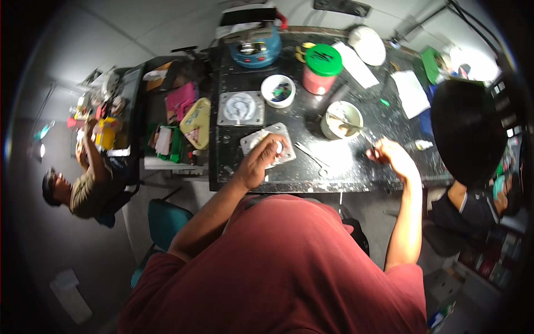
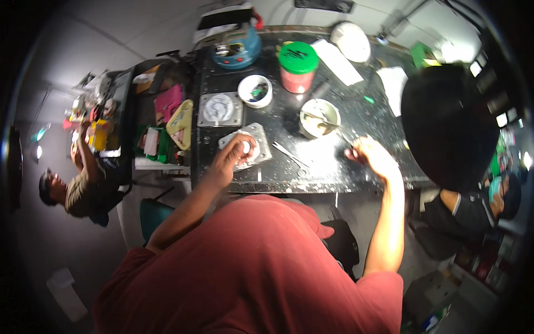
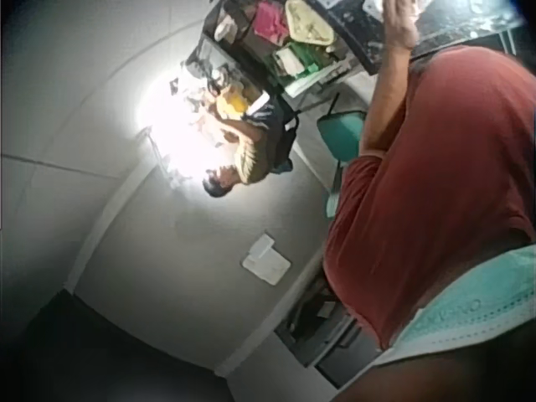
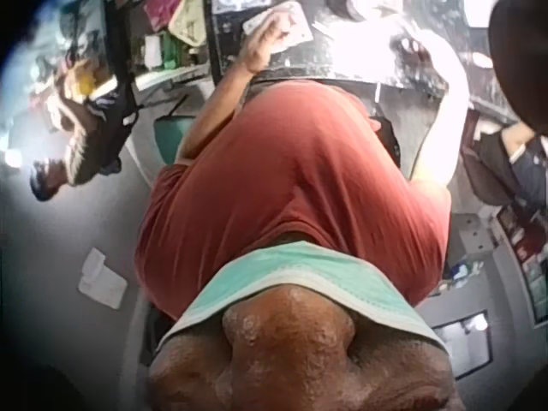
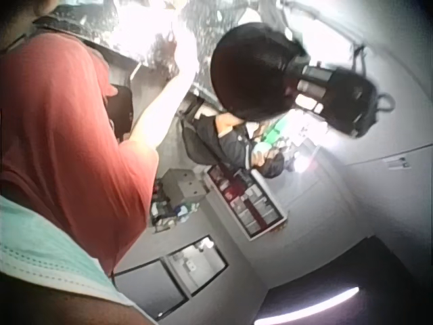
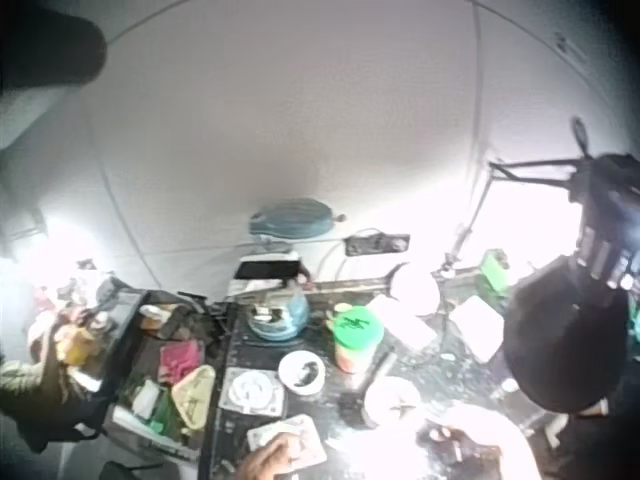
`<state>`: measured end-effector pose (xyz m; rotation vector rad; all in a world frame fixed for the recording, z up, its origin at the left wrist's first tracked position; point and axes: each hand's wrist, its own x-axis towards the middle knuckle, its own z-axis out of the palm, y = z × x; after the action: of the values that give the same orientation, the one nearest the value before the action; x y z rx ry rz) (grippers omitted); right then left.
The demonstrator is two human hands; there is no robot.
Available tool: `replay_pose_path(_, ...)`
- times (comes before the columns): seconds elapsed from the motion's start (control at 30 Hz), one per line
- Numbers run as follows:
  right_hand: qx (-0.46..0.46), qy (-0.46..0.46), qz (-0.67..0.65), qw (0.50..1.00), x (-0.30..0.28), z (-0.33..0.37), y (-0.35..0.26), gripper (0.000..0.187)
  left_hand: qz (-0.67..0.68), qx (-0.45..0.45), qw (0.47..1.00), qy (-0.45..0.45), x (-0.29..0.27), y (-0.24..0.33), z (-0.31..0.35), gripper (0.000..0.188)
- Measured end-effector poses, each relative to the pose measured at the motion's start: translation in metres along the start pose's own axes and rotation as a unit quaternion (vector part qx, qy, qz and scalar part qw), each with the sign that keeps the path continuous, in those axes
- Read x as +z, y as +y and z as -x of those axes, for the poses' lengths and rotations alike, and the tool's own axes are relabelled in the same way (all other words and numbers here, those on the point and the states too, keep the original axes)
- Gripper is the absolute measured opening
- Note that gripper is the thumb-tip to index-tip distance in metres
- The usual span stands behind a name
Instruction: The person picks up a metal dental articulator and a white plaster dental model, then fits the model onto the base of the articulator and adjusts the black hinges and screws by hand.
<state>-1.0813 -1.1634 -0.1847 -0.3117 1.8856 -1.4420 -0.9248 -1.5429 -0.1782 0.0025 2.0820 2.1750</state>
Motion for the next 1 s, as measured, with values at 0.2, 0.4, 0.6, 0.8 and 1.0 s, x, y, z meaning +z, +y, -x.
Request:
replay_pose_path(0.2, 0.132, 0.029, 0.125, 0.983, 0.014, 0.000, 0.028, 0.025, 0.098, -0.026, 0.994, 0.034, -0.004, -0.015, 0.038, 0.038)
replay_pose_path(0.4, -0.028, 0.146, 0.435, 0.888, 0.037, -0.018, 0.031, 0.023, 0.045, 0.018, 0.995, 0.082, -0.015, -0.007, 0.034, 0.037)
replay_pose_path(0.6, -0.098, 0.209, 0.498, 0.836, 0.041, -0.029, 0.052, 0.021, 0.046, 0.046, 0.971, 0.230, -0.060, -0.007, 0.027, 0.039)
replay_pose_path(0.8, -0.066, 0.218, 0.469, 0.854, 0.051, -0.030, 0.055, 0.025, 0.062, 0.071, 0.888, 0.450, -0.131, 0.014, -0.022, 0.020)
replay_pose_path(1.0, -0.154, 0.290, 0.462, 0.824, 0.075, -0.025, 0.051, 0.035, 0.234, -0.056, 0.876, 0.419, -0.273, -0.033, -0.082, 0.021)
